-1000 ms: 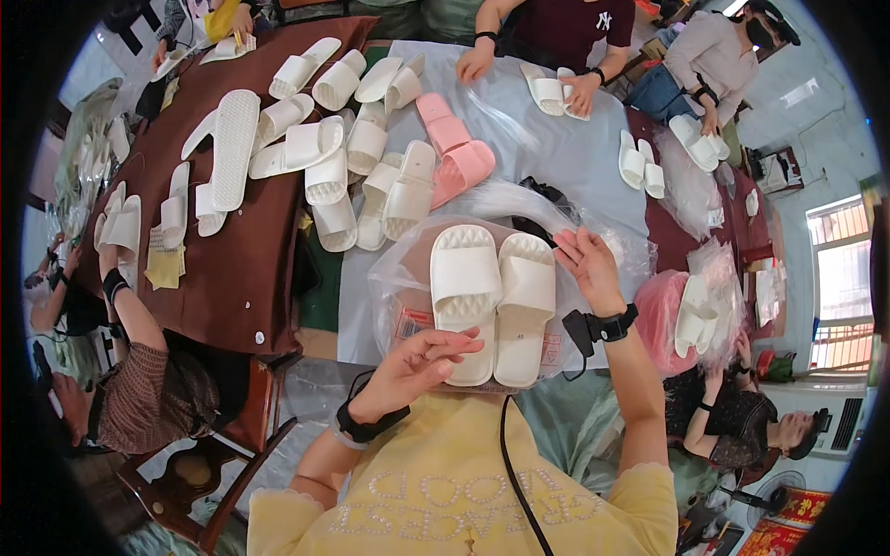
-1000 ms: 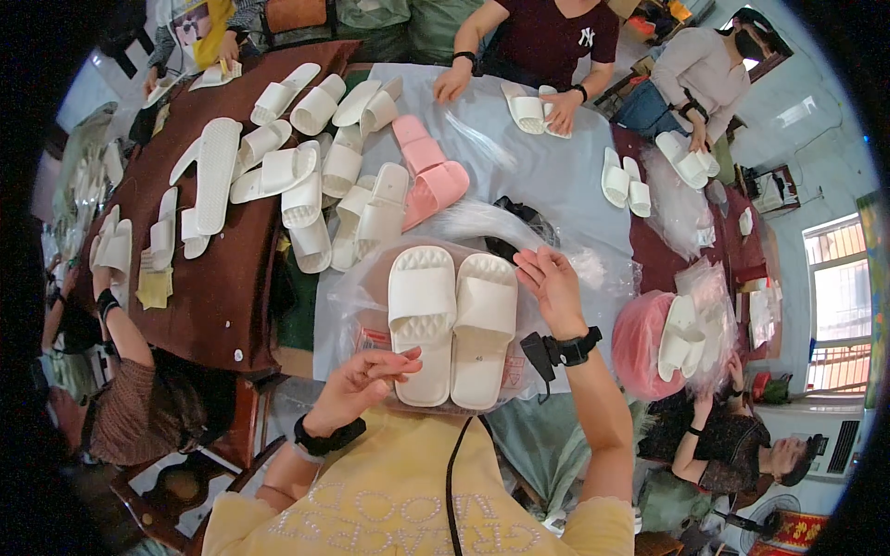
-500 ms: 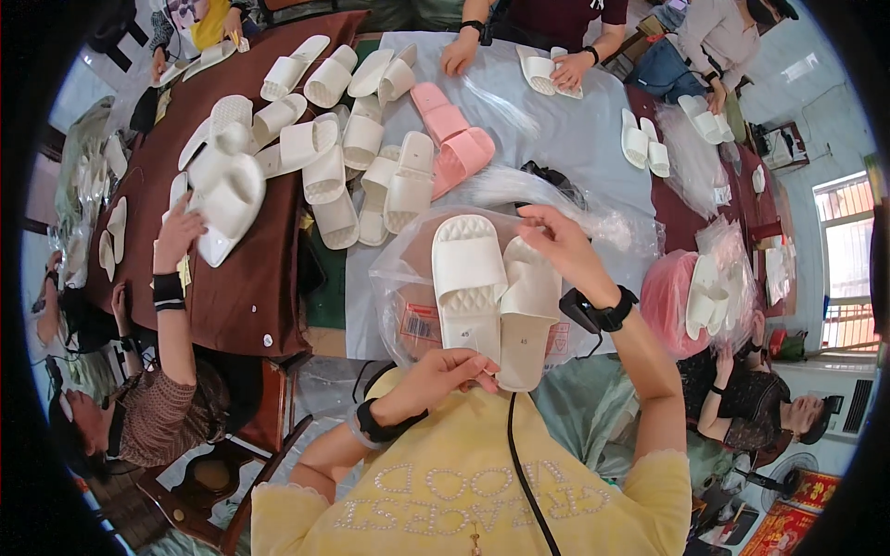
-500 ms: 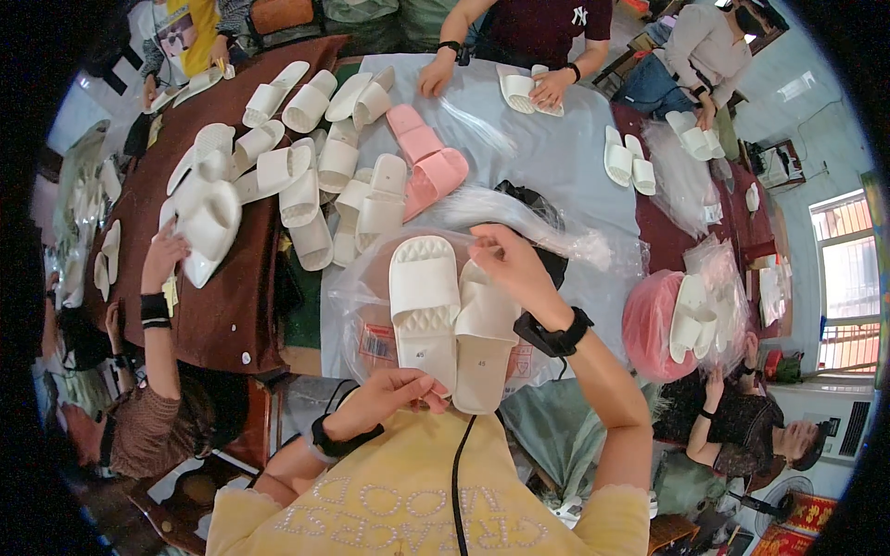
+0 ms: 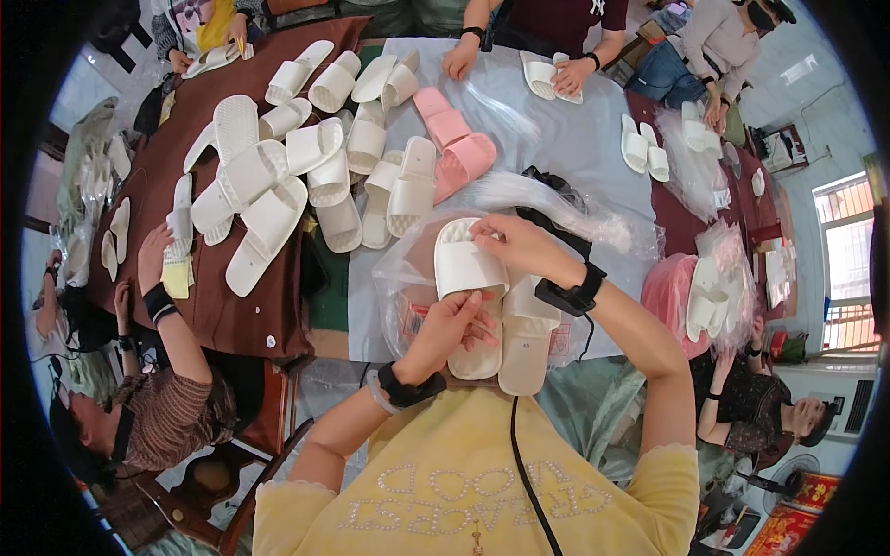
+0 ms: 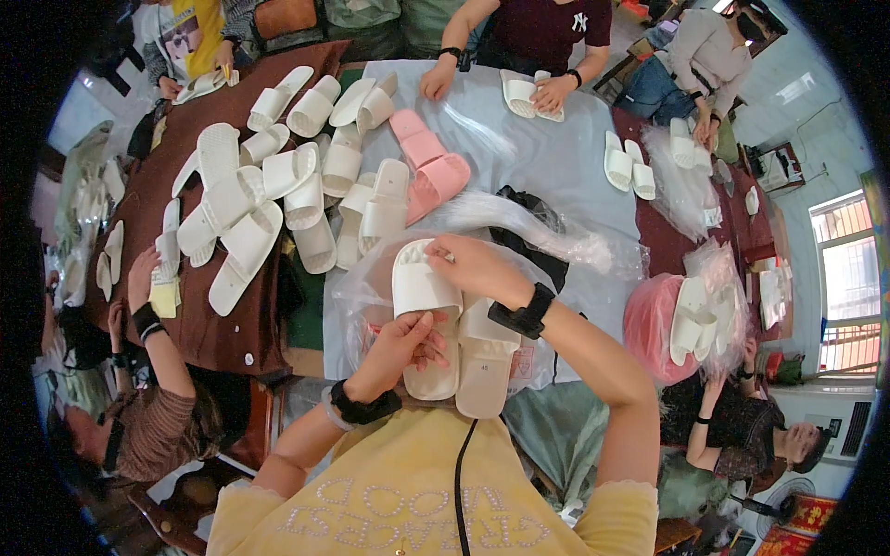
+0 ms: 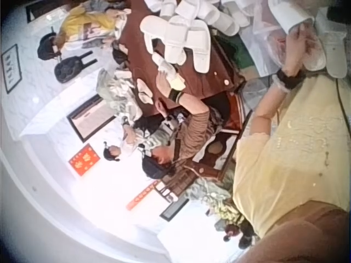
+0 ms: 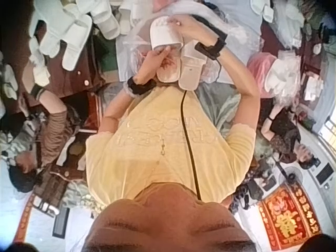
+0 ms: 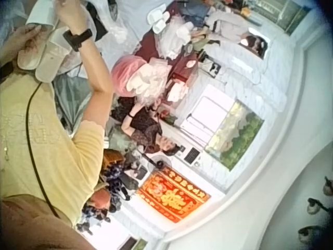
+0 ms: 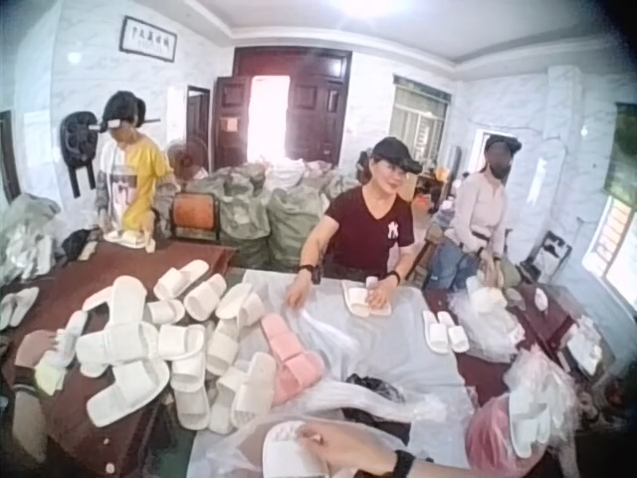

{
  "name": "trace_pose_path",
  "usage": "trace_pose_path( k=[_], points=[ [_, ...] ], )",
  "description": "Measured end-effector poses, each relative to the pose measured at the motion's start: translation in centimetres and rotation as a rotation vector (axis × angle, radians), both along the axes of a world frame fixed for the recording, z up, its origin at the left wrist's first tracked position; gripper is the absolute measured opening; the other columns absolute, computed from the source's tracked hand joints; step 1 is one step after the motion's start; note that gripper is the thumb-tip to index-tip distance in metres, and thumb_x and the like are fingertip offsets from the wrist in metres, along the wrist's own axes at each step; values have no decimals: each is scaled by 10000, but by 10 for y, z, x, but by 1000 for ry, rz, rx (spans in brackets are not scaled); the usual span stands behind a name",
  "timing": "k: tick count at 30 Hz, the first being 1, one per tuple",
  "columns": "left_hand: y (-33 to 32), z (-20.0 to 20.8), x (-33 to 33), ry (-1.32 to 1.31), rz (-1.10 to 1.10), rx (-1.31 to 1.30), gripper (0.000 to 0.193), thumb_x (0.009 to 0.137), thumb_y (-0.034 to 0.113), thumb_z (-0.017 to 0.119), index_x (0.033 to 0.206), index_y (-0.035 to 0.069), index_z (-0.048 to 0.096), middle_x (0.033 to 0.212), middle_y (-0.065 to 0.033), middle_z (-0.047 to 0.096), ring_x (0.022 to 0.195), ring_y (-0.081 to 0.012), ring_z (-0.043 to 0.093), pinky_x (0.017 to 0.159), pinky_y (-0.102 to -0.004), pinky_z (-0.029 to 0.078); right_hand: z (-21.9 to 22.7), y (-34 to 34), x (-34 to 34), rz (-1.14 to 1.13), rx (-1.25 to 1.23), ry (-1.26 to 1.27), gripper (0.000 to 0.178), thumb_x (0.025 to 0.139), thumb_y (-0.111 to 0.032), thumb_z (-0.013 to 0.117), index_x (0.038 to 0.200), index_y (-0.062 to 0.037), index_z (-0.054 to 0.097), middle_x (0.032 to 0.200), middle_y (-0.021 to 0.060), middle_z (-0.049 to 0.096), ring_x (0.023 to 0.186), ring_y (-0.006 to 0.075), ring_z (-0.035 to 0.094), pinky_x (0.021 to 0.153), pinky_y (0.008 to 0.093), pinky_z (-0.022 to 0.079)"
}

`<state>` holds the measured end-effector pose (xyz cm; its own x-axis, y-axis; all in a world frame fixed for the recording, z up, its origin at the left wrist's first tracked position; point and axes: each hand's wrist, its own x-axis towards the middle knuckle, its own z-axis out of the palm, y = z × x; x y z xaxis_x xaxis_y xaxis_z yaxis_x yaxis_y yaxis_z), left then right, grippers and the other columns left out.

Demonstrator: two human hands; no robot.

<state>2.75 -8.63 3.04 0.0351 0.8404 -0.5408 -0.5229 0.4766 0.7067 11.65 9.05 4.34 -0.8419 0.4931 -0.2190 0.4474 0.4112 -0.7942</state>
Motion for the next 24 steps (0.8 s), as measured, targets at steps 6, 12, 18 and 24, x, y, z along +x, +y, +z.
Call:
trace_pose_path(
  k=[6, 12, 18, 24],
  points=[
    [14, -6, 3, -131, 80, -78, 278, 933, 266, 434, 1056, 42, 543, 706, -1, 540, 454, -92, 518, 362, -184, 317, -4, 13, -14, 178, -176, -125, 312, 833, -243, 562, 1021, 2, 606, 931, 93, 630, 834, 145, 563, 759, 280, 442],
    [19, -18, 6, -150, 126, -59, 170, 915, 198, 444, 779, 97, 452, 592, 36, 400, 374, -71, 330, 344, -215, 241, -5, 21, -18, 157, -334, -146, 327, 803, -242, 617, 1021, 2, 618, 934, 71, 634, 848, 121, 552, 777, 262, 431],
    [17, -14, 10, -101, 202, -94, 146, 904, 172, 458, 780, 102, 426, 603, 27, 388, 372, -74, 290, 351, -221, 230, -10, 18, -17, 97, -429, -36, 329, 768, -237, 668, 994, -3, 616, 874, 55, 622, 848, 117, 545, 776, 245, 424],
    [14, -14, 12, -53, 238, -86, 155, 912, 216, 462, 898, 67, 502, 723, -5, 527, 423, -85, 419, 377, -217, 285, -14, 21, -10, 69, -104, -71, 332, 769, -274, 659, 963, -8, 624, 798, 84, 624, 746, 151, 560, 689, 282, 444]
  ],
)
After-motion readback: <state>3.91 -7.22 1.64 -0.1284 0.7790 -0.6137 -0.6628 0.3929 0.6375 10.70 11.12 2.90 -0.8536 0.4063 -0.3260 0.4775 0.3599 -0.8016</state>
